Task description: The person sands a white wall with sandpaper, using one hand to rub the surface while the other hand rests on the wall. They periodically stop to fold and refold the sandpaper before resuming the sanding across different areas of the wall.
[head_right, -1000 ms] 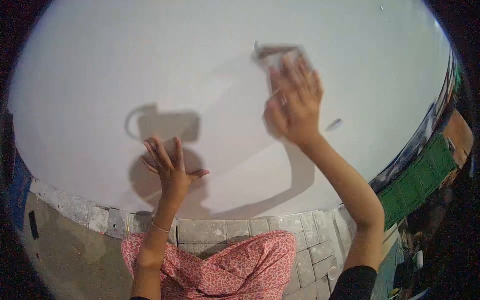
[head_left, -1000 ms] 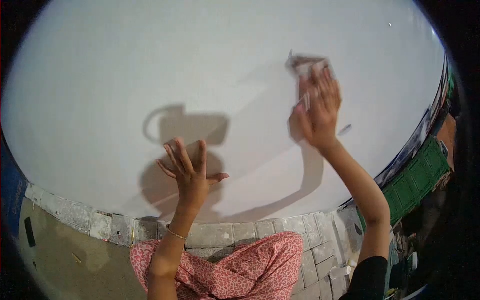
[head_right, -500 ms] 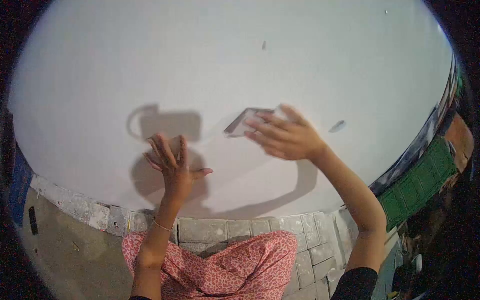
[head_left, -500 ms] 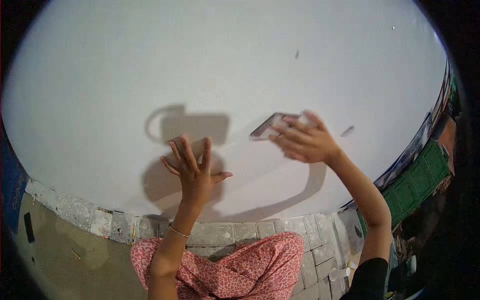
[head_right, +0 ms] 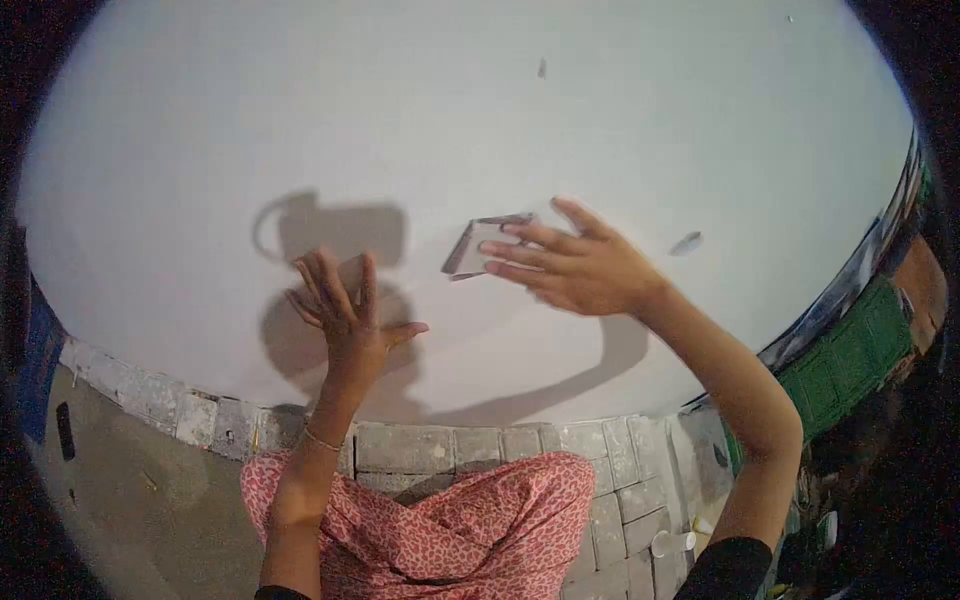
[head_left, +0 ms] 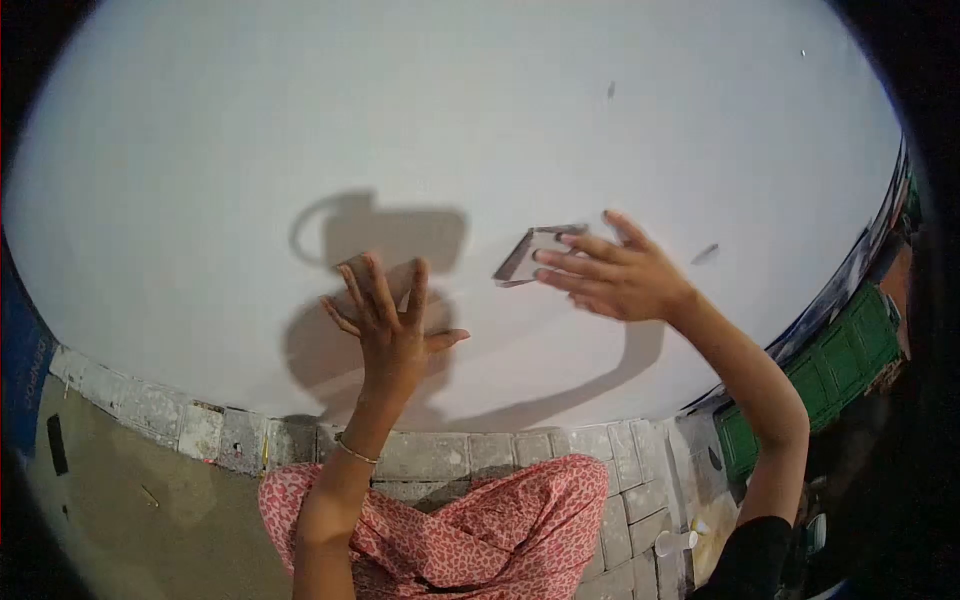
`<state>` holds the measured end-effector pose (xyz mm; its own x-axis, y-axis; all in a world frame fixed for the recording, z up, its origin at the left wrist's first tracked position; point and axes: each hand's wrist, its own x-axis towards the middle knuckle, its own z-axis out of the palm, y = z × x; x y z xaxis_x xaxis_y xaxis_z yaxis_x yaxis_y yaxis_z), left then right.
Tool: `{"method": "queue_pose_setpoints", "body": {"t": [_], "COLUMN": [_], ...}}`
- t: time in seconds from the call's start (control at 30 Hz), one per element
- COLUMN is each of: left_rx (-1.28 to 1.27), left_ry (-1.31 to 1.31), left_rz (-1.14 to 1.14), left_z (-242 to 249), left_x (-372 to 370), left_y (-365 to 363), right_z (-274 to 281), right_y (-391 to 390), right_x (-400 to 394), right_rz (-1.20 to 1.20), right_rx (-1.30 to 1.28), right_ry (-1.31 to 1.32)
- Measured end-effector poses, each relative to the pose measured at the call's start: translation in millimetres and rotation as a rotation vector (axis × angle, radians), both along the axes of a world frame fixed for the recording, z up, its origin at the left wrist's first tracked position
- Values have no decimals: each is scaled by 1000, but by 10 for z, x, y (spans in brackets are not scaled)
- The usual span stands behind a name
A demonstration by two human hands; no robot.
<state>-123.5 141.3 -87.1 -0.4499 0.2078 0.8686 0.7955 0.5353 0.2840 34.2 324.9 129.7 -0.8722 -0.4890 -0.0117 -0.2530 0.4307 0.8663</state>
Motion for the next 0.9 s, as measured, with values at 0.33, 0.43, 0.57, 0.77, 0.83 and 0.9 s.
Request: {"method": "queue_pose_setpoints", "body": {"t": [0.33,0.43,0.57,0.77,0.83,0.9], "left_rx": [32,34,57,4,0,-10], "left_ry": [-7,-21,-28,38,48,59], "left_rz": [23,11,-41,30,48,72], "left_z": [-9,-3,-19,-10,-13,-15], "left_x": [15,27,-6,-2,-2,2], "left_y": [8,7,16,3,17,15], "right_z": [525,-143,-23,766,544,95], "right_y": [-40,-229,35,183,-32,-255], "right_x": [-377,-259,-219,-282,-426,-420], "right_rz": [281,85,125,269,286,192], "right_rx": [-430,-199,48,-476,-634,-576], "right_ry": [882,142,124,1089,1120,812]}}
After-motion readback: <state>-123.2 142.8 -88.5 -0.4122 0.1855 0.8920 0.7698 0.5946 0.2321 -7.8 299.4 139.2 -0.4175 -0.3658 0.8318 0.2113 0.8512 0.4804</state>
